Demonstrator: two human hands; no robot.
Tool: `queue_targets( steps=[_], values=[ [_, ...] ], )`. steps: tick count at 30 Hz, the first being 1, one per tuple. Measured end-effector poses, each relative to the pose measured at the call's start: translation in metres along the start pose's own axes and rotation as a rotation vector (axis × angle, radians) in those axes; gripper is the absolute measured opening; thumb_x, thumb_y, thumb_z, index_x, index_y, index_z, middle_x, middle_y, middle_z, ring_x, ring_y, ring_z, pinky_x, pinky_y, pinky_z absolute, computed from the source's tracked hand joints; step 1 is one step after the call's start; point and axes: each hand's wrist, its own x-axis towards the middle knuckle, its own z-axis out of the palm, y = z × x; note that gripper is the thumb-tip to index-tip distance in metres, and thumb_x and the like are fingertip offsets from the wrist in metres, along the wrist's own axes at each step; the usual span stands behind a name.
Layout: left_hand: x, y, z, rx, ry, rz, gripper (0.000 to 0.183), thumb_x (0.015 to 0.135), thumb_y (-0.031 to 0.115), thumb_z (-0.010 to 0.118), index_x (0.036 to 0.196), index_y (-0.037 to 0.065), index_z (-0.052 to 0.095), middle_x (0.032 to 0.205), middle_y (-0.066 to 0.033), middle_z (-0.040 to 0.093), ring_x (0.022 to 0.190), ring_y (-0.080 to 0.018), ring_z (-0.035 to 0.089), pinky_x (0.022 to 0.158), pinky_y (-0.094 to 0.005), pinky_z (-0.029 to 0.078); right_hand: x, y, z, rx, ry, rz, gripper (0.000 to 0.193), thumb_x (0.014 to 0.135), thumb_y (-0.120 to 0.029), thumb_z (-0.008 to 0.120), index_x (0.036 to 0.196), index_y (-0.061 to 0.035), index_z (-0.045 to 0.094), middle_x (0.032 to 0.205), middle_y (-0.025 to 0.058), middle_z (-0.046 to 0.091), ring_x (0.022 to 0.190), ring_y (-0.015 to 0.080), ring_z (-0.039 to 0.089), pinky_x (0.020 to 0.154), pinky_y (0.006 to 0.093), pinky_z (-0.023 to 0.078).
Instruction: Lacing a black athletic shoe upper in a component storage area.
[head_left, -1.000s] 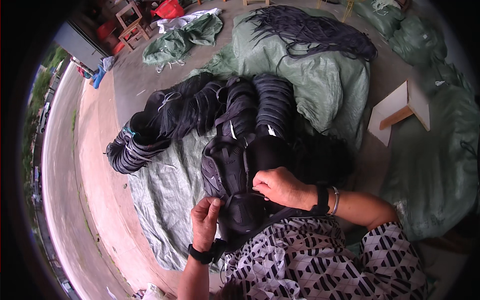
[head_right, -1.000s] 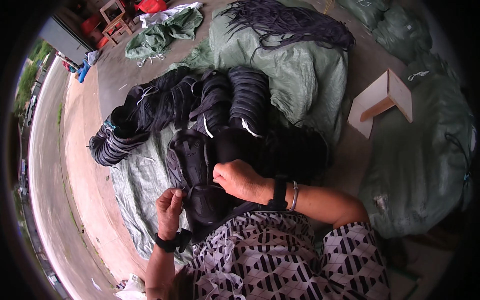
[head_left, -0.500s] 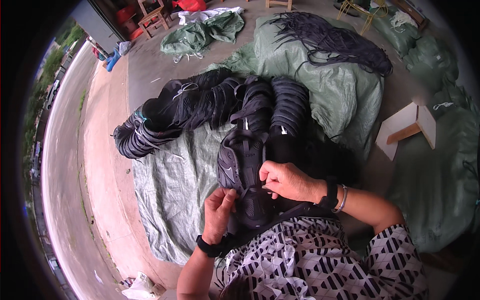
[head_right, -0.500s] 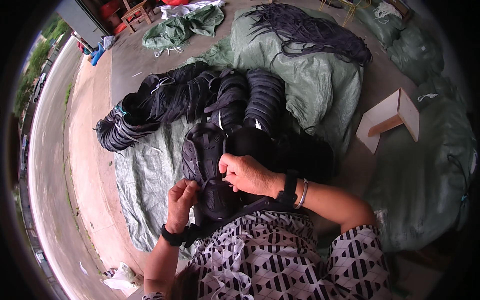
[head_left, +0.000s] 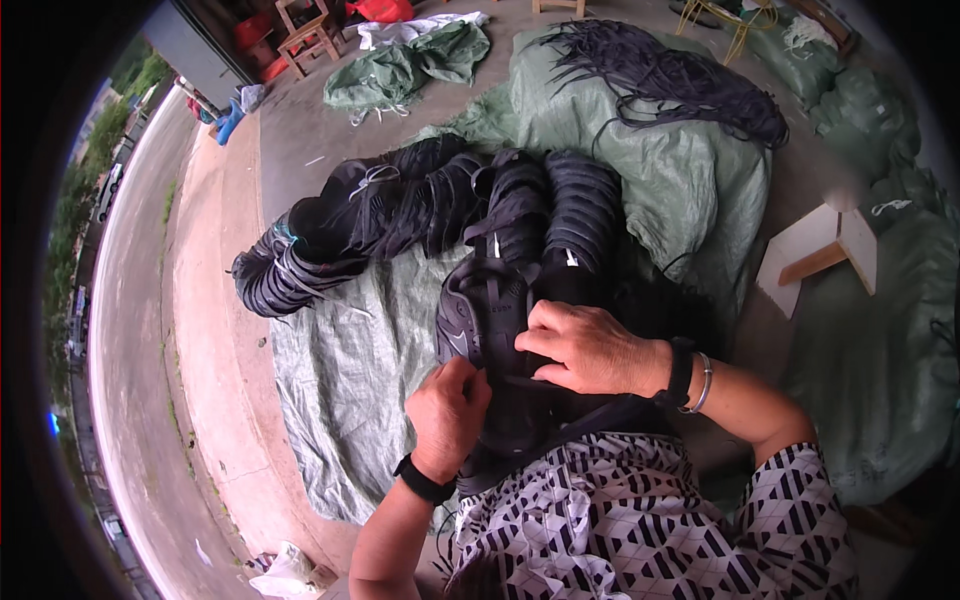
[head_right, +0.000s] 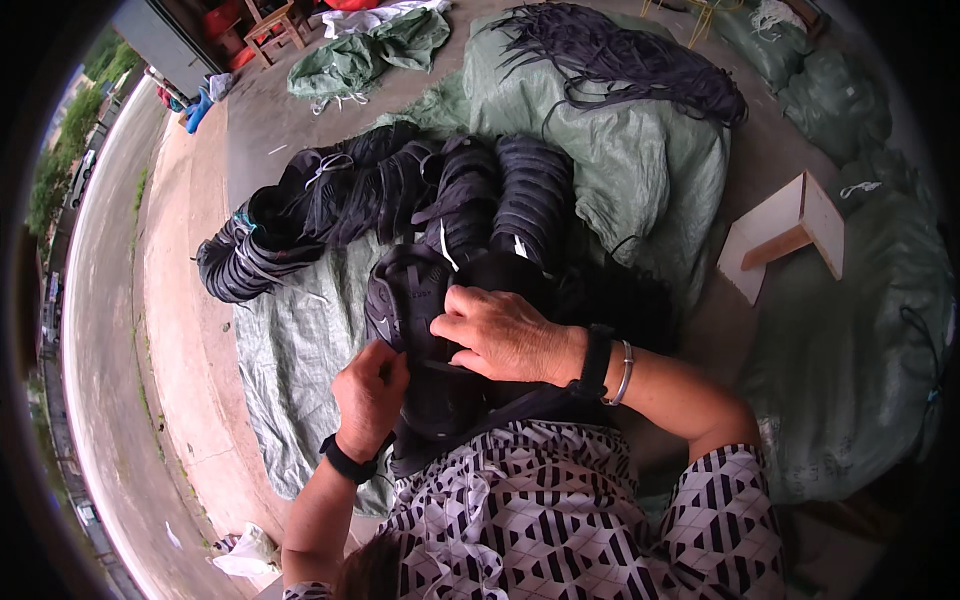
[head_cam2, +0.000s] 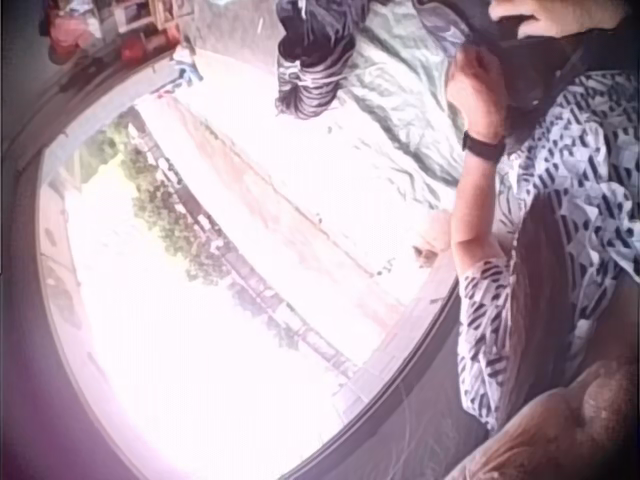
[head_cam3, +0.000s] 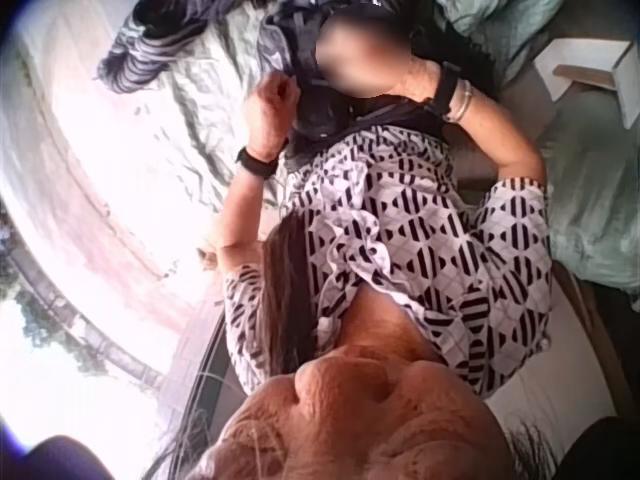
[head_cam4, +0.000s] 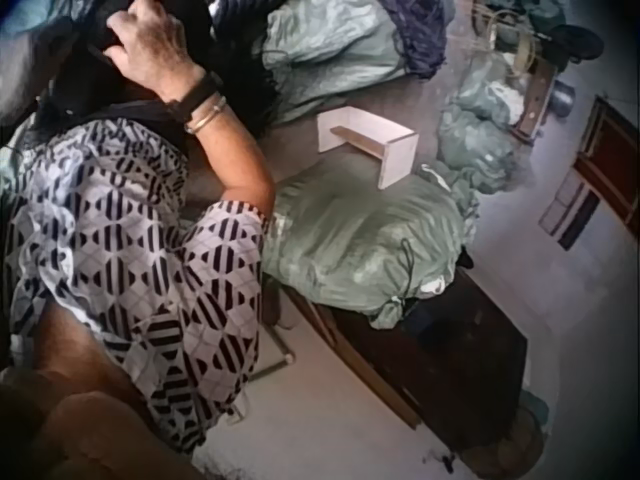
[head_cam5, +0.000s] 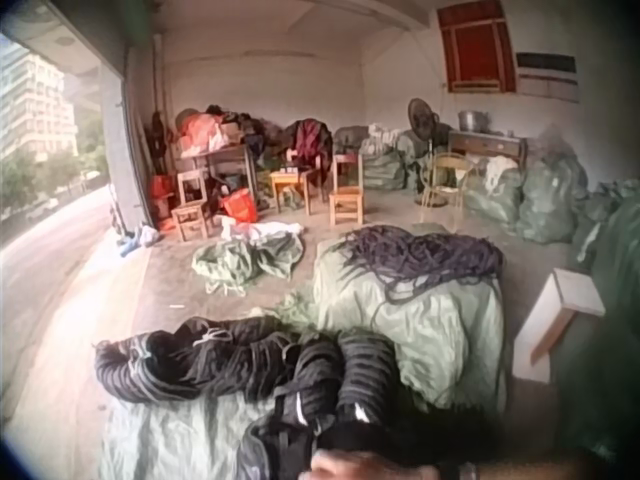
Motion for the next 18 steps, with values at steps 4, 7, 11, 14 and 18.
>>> queue_targets(
  steps=[4, 7, 11, 14, 18],
  values=[
    [0.022, 0.008, -0.023, 0.185, -0.196, 0.178, 0.016, 0.074, 0.017, 0.068, 0.073, 0.009, 0.055, 0.066, -0.0071, 0.058, 0.069, -0.0277, 0.059, 0.057, -0.0395, 0.047, 0.007, 0.010, -0.012, -0.145, 0.203, -0.170, 0.035, 0.064, -0.019, 0.078, 0.091, -0.0099, 0.057, 0.100, 0.0049, 0.049, 0.100, 0.0231, 0.049, 0.086, 0.0378, 0.043],
    [0.037, 0.013, -0.038, 0.394, -0.076, 0.500, 0.013, 0.069, 0.015, 0.067, 0.075, 0.012, 0.056, 0.092, -0.0024, 0.058, 0.093, -0.0233, 0.053, 0.077, -0.0364, 0.046, 0.011, 0.015, -0.013, -0.186, 0.073, -0.241, 0.034, 0.063, -0.024, 0.079, 0.087, -0.0103, 0.060, 0.098, 0.0037, 0.049, 0.101, 0.0229, 0.047, 0.090, 0.0388, 0.039],
    [0.064, 0.015, -0.044, 0.402, -0.214, 0.881, 0.011, 0.068, 0.014, 0.064, 0.076, 0.013, 0.057, 0.097, -0.0015, 0.052, 0.098, -0.0227, 0.050, 0.083, -0.0359, 0.043, 0.016, 0.016, -0.008, -0.336, -0.098, -0.294, 0.028, 0.064, -0.033, 0.077, 0.079, -0.0127, 0.065, 0.095, 0.0011, 0.051, 0.099, 0.0197, 0.046, 0.088, 0.0364, 0.036],
    [0.075, 0.016, -0.045, 0.572, -0.502, 0.964, 0.012, 0.071, 0.018, 0.064, 0.081, 0.013, 0.060, 0.085, -0.0007, 0.052, 0.095, -0.0195, 0.053, 0.081, -0.0327, 0.047, 0.020, 0.017, -0.004, -0.381, -0.214, -0.292, 0.027, 0.065, -0.036, 0.075, 0.080, -0.0162, 0.065, 0.089, 0.0010, 0.049, 0.097, 0.0202, 0.046, 0.091, 0.0408, 0.034],
    [0.087, 0.021, -0.046, 0.569, -0.713, 0.836, 0.020, 0.068, 0.031, 0.071, 0.075, 0.015, 0.061, 0.081, -0.0012, 0.053, 0.082, -0.0187, 0.055, 0.060, -0.0299, 0.052, 0.018, 0.020, -0.001, -0.343, -0.225, -0.257, 0.025, 0.065, -0.038, 0.075, 0.074, -0.0171, 0.065, 0.089, -0.0005, 0.049, 0.097, 0.0200, 0.046, 0.093, 0.0428, 0.031]
  ],
)
